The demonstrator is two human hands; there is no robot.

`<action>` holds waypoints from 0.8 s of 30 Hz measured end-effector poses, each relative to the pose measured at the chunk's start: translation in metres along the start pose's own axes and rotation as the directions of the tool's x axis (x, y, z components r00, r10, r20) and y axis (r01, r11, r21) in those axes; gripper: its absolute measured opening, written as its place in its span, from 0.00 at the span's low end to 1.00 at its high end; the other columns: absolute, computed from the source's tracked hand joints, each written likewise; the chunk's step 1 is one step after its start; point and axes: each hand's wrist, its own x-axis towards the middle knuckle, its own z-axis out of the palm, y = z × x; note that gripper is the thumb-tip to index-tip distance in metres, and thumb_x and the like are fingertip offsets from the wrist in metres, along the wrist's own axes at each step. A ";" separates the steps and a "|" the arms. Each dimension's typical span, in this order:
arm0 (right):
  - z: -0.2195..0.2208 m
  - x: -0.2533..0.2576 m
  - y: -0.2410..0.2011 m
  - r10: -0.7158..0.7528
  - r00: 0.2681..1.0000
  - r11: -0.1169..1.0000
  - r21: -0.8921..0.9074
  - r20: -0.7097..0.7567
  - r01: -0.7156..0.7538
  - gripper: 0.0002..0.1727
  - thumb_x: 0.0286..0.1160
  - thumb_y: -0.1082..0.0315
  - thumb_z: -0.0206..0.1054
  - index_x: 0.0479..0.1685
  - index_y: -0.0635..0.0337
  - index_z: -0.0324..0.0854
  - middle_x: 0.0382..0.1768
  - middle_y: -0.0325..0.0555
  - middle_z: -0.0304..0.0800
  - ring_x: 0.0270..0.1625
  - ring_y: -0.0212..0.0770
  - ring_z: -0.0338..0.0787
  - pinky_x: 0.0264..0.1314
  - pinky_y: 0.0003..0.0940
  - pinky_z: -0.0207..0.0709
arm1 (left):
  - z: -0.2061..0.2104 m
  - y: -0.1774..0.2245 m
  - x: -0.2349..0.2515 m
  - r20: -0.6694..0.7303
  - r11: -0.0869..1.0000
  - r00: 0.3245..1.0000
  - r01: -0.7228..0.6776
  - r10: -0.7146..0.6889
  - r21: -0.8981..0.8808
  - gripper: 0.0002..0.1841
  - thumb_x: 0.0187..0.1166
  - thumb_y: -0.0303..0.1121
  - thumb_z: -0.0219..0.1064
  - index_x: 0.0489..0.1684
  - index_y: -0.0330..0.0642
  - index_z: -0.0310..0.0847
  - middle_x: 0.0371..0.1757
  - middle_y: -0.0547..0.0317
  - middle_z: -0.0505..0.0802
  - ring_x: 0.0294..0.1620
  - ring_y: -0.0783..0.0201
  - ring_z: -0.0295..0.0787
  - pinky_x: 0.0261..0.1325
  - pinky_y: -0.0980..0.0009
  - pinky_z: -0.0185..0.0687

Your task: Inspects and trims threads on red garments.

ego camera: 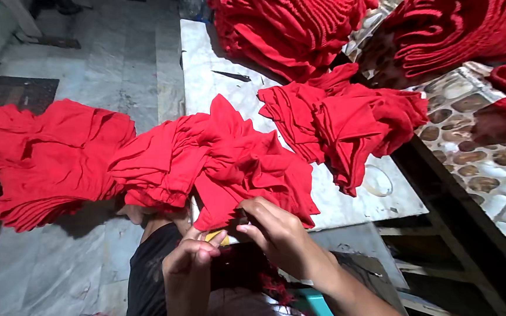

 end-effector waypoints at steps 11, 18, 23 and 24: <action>0.014 -0.003 -0.004 -0.054 0.998 0.997 -0.065 -0.037 0.051 0.13 0.87 0.64 0.59 0.46 0.63 0.86 0.37 0.51 0.91 0.42 0.41 0.92 0.48 0.25 0.84 | 0.012 -0.006 0.005 0.044 0.955 0.990 -0.143 0.136 0.261 0.10 0.86 0.41 0.64 0.45 0.58 0.94 0.61 0.79 0.92 0.62 0.79 0.88 0.67 0.76 0.85; 0.013 -0.003 -0.001 -0.019 0.997 0.998 -0.055 -0.077 0.015 0.14 0.87 0.66 0.58 0.44 0.65 0.87 0.33 0.49 0.90 0.38 0.39 0.91 0.45 0.23 0.83 | 0.012 -0.006 0.003 0.101 0.940 0.984 -0.171 0.147 0.296 0.09 0.86 0.42 0.64 0.47 0.60 0.93 0.73 0.79 0.85 0.75 0.76 0.80 0.78 0.70 0.79; -0.003 0.005 0.010 0.026 0.983 0.992 -0.120 -0.179 -0.048 0.15 0.86 0.64 0.59 0.44 0.67 0.88 0.32 0.49 0.92 0.40 0.39 0.91 0.50 0.25 0.82 | 0.009 -0.015 -0.003 0.213 0.864 0.966 -0.227 0.143 0.450 0.14 0.87 0.52 0.59 0.56 0.66 0.90 0.87 0.81 0.68 0.86 0.80 0.62 0.87 0.71 0.67; -0.007 0.007 0.012 0.031 0.983 0.990 -0.128 -0.183 -0.055 0.16 0.86 0.63 0.59 0.44 0.66 0.88 0.33 0.49 0.93 0.41 0.38 0.91 0.52 0.23 0.81 | 0.008 -0.017 -0.003 0.225 0.844 0.963 -0.242 0.149 0.478 0.14 0.88 0.53 0.58 0.56 0.66 0.90 0.87 0.80 0.69 0.86 0.81 0.63 0.87 0.72 0.67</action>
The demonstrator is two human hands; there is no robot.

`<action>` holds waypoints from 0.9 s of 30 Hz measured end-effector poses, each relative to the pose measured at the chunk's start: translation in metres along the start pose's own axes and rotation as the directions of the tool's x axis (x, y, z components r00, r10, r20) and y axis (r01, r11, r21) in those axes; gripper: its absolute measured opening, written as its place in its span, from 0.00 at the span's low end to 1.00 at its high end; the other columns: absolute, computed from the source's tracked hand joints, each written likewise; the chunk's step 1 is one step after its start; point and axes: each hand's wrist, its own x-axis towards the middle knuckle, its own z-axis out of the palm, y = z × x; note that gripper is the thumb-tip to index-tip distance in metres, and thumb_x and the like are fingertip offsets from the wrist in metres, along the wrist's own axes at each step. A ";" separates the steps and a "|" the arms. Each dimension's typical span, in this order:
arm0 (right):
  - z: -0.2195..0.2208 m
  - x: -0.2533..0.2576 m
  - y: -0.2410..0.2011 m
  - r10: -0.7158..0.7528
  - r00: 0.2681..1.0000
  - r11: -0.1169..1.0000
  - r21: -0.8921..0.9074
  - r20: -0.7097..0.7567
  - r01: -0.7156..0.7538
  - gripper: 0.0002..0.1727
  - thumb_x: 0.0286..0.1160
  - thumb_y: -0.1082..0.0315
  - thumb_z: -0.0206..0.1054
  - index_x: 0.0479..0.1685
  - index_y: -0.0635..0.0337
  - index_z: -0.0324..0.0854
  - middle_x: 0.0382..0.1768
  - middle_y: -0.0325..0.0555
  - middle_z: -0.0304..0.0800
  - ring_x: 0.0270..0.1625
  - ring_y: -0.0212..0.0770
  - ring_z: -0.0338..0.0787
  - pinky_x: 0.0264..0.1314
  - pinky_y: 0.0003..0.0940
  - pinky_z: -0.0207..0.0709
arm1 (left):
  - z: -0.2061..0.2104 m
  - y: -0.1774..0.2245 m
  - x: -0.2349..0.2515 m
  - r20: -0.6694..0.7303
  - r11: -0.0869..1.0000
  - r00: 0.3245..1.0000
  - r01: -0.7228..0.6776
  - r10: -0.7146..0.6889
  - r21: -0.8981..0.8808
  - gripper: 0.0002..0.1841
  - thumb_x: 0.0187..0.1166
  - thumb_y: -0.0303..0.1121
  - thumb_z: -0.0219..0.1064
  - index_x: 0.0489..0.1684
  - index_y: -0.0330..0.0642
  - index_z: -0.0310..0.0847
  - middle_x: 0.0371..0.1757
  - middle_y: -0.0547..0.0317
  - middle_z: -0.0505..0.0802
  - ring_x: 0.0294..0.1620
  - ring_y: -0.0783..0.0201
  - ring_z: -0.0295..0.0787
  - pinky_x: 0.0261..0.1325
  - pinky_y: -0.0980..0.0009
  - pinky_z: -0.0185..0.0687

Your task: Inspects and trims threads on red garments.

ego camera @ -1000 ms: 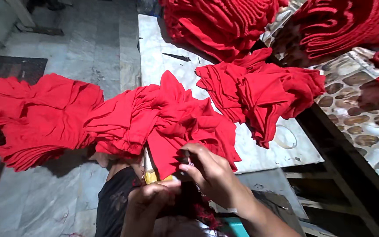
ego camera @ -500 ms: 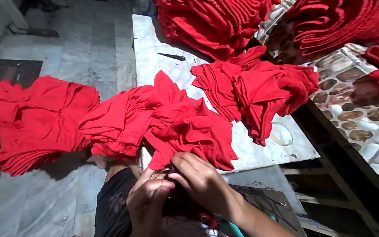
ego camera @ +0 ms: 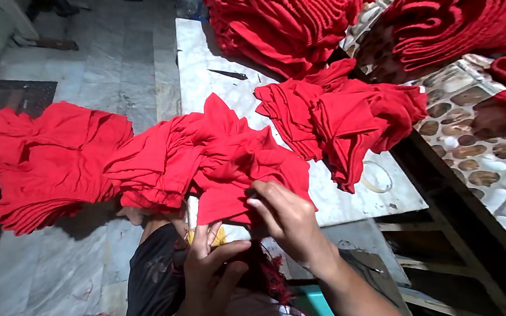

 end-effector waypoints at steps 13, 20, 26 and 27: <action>0.000 0.006 0.005 0.039 0.999 0.999 0.014 0.010 -0.039 0.18 0.85 0.61 0.60 0.49 0.68 0.88 0.35 0.50 0.93 0.39 0.35 0.90 0.49 0.20 0.80 | 0.002 -0.007 0.014 -0.207 0.971 0.970 0.083 -0.131 -0.223 0.07 0.83 0.44 0.67 0.42 0.60 0.90 0.63 0.75 0.91 0.64 0.72 0.90 0.65 0.71 0.89; 0.006 0.001 0.001 0.003 0.996 1.000 0.001 0.087 -0.003 0.18 0.83 0.60 0.61 0.51 0.66 0.89 0.35 0.50 0.92 0.39 0.41 0.91 0.49 0.25 0.83 | 0.016 -0.003 0.033 -0.383 0.939 0.899 0.079 -0.212 -0.335 0.12 0.68 0.24 0.76 0.42 0.53 0.86 0.50 0.73 0.94 0.49 0.76 0.93 0.54 0.76 0.91; 0.001 -0.003 0.002 -0.060 0.985 0.997 0.047 0.161 0.053 0.16 0.84 0.60 0.62 0.50 0.64 0.88 0.38 0.51 0.91 0.42 0.43 0.91 0.51 0.28 0.84 | 0.014 -0.005 0.036 -0.388 0.982 0.915 0.044 -0.113 -0.182 0.08 0.72 0.24 0.73 0.41 0.51 0.93 0.45 0.76 0.95 0.49 0.80 0.91 0.53 0.82 0.88; 0.000 -0.004 0.002 -0.070 0.982 0.997 0.053 0.174 0.061 0.16 0.85 0.60 0.62 0.50 0.63 0.88 0.38 0.51 0.91 0.43 0.43 0.91 0.52 0.28 0.84 | 0.013 -0.004 0.035 -0.369 0.983 0.924 0.035 -0.100 -0.179 0.07 0.74 0.27 0.72 0.42 0.51 0.93 0.48 0.75 0.95 0.51 0.79 0.91 0.55 0.81 0.88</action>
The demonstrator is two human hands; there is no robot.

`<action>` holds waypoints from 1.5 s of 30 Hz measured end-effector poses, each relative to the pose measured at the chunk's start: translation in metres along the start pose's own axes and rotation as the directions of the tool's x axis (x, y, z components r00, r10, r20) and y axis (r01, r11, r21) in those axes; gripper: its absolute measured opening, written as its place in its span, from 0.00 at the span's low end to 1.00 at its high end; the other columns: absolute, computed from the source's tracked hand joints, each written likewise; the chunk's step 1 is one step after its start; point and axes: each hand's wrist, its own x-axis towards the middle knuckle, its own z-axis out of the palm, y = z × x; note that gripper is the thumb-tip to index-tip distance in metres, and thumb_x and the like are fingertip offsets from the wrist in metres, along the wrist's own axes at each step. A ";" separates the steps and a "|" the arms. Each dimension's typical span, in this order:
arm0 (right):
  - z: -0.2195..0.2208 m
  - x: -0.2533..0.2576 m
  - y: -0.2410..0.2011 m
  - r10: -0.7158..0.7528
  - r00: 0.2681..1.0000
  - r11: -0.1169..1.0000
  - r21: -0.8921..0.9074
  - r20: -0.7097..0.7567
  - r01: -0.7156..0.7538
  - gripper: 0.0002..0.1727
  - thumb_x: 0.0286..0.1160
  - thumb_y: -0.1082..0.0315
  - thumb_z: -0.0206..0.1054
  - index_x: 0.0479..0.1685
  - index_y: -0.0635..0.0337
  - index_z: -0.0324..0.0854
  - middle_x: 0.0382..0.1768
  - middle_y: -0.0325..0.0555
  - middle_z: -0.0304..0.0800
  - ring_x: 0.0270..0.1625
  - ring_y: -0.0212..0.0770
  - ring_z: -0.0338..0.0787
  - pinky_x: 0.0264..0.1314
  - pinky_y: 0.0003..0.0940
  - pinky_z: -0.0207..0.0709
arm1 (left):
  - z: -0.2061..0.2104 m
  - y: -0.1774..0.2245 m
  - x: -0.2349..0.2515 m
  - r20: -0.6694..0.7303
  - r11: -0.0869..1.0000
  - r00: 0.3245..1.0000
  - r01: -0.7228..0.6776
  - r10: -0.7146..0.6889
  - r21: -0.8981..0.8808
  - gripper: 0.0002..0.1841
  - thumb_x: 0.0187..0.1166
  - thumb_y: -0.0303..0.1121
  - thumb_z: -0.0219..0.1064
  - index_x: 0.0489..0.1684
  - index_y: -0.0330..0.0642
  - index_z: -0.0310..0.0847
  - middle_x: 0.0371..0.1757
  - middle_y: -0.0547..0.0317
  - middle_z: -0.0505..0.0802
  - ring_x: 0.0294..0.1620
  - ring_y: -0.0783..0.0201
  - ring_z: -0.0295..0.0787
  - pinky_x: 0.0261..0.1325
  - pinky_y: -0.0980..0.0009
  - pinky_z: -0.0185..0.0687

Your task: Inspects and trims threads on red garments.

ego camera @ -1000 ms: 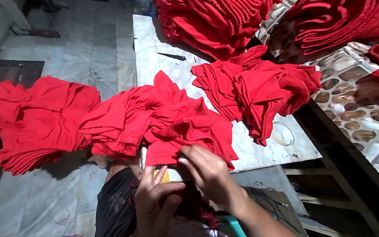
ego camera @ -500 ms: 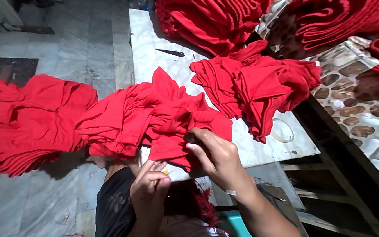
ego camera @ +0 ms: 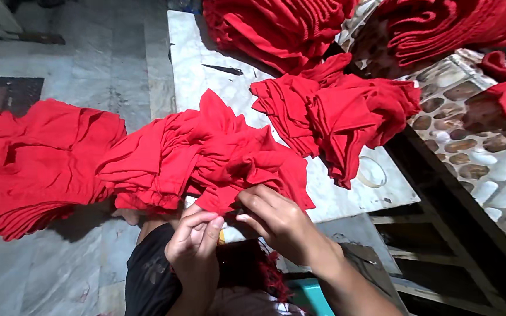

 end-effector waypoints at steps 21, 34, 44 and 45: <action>0.000 0.015 0.008 0.122 0.982 0.989 -0.065 -0.142 -0.132 0.23 0.83 0.62 0.61 0.67 0.71 0.83 0.32 0.51 0.90 0.30 0.42 0.87 0.37 0.29 0.81 | 0.000 0.002 -0.032 0.207 0.999 0.978 -0.032 0.024 0.032 0.04 0.82 0.35 0.69 0.44 0.58 0.89 0.82 0.79 0.76 0.82 0.78 0.71 0.79 0.72 0.77; -0.003 0.026 0.020 0.215 0.976 0.974 0.074 -0.032 -0.213 0.28 0.81 0.65 0.62 0.79 0.69 0.74 0.29 0.47 0.89 0.25 0.36 0.81 0.31 0.29 0.78 | -0.008 -0.003 -0.043 0.353 0.988 0.926 0.153 -0.136 -0.021 0.13 0.91 0.43 0.56 0.40 0.51 0.85 0.56 0.68 0.92 0.58 0.74 0.90 0.60 0.76 0.87; -0.001 0.027 0.026 0.238 0.971 0.964 0.129 -0.014 -0.234 0.28 0.80 0.66 0.62 0.78 0.69 0.75 0.33 0.47 0.91 0.27 0.32 0.82 0.32 0.27 0.78 | 0.014 0.027 -0.036 0.585 0.813 0.811 -0.356 0.024 0.460 0.13 0.82 0.38 0.61 0.42 0.43 0.91 0.45 0.52 0.94 0.45 0.62 0.91 0.45 0.73 0.85; -0.001 0.027 0.025 0.239 0.971 0.963 0.132 -0.014 -0.235 0.27 0.81 0.66 0.62 0.78 0.69 0.75 0.35 0.48 0.92 0.27 0.33 0.84 0.33 0.28 0.80 | 0.015 0.028 -0.031 0.540 0.778 0.838 -0.388 0.075 0.494 0.12 0.84 0.41 0.60 0.43 0.47 0.89 0.47 0.52 0.91 0.46 0.63 0.88 0.46 0.74 0.81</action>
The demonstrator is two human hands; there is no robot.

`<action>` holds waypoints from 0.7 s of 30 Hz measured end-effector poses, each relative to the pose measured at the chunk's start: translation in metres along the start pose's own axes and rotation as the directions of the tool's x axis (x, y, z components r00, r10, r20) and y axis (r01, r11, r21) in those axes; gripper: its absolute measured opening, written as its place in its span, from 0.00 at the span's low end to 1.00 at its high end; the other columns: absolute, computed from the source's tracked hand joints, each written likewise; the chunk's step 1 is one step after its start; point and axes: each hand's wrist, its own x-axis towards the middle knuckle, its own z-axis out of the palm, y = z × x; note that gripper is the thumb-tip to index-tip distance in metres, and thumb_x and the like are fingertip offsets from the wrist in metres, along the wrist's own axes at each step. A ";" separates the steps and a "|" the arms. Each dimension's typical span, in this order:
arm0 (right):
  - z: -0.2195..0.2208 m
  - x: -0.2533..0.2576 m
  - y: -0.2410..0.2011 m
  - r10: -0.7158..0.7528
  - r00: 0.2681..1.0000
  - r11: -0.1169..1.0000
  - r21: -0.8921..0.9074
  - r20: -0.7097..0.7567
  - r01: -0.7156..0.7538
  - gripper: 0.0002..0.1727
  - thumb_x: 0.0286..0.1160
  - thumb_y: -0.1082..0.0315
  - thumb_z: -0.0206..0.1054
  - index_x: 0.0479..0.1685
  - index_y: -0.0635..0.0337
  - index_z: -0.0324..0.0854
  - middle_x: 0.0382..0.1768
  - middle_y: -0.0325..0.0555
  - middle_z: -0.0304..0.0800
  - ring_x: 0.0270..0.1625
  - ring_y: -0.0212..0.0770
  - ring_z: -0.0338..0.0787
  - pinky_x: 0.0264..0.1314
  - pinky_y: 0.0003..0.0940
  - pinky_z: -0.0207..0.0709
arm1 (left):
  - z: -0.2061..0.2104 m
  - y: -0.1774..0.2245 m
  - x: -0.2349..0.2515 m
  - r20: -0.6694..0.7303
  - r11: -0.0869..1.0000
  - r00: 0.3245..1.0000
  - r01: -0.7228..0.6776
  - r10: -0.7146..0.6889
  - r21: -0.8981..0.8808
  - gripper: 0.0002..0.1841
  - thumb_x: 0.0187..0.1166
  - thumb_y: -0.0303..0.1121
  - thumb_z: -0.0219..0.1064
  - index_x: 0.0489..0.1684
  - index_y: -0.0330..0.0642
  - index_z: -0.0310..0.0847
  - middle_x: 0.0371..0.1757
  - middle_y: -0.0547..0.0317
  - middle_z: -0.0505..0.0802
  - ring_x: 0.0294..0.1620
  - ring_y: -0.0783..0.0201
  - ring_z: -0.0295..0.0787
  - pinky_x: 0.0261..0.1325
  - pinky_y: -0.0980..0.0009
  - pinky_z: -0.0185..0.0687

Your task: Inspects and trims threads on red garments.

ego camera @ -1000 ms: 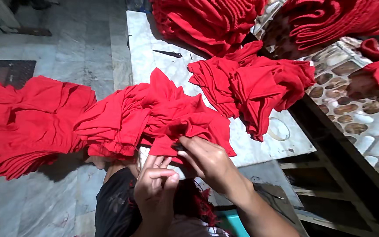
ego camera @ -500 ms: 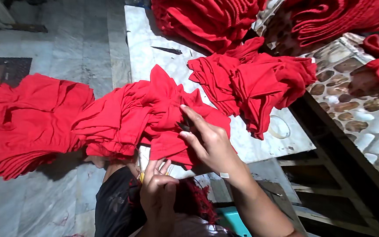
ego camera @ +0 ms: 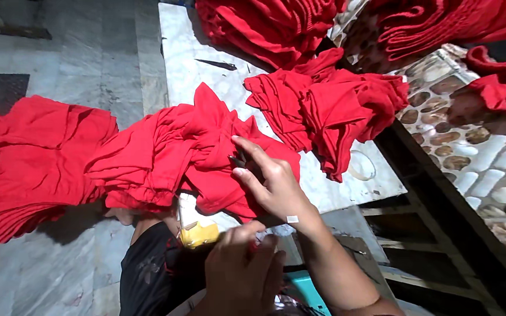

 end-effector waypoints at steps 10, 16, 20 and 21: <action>0.008 -0.002 -0.001 0.009 1.000 0.999 -0.034 -0.026 -0.010 0.28 0.81 0.65 0.63 0.80 0.68 0.74 0.31 0.48 0.91 0.26 0.40 0.86 0.30 0.36 0.81 | 0.017 -0.007 0.033 -0.236 0.988 0.969 -0.041 0.076 0.148 0.10 0.83 0.43 0.63 0.37 0.51 0.87 0.43 0.55 0.80 0.50 0.64 0.76 0.54 0.80 0.66; 0.011 -0.002 0.003 -0.006 0.999 0.999 -0.033 -0.048 0.004 0.28 0.81 0.65 0.63 0.78 0.69 0.75 0.34 0.50 0.93 0.28 0.42 0.88 0.31 0.38 0.82 | 0.027 -0.013 0.030 -0.247 0.966 0.942 -0.187 0.228 0.179 0.05 0.84 0.35 0.63 0.38 0.48 0.79 0.45 0.57 0.79 0.50 0.63 0.75 0.59 0.77 0.69; 0.013 -0.004 -0.001 -0.009 0.998 0.997 -0.080 -0.058 0.004 0.28 0.83 0.63 0.61 0.78 0.68 0.75 0.33 0.49 0.92 0.26 0.42 0.87 0.29 0.37 0.81 | 0.024 -0.012 0.027 -0.170 0.990 0.977 -0.120 0.130 0.069 0.09 0.87 0.38 0.56 0.36 0.48 0.75 0.47 0.57 0.80 0.57 0.64 0.76 0.66 0.80 0.68; 0.015 -0.005 -0.003 -0.002 0.998 0.995 -0.097 -0.063 -0.004 0.28 0.83 0.63 0.61 0.79 0.69 0.75 0.34 0.51 0.92 0.26 0.44 0.87 0.29 0.39 0.81 | 0.021 -0.013 0.023 -0.143 0.996 0.986 -0.088 0.086 -0.008 0.08 0.86 0.38 0.56 0.36 0.48 0.75 0.50 0.56 0.80 0.63 0.64 0.76 0.72 0.78 0.67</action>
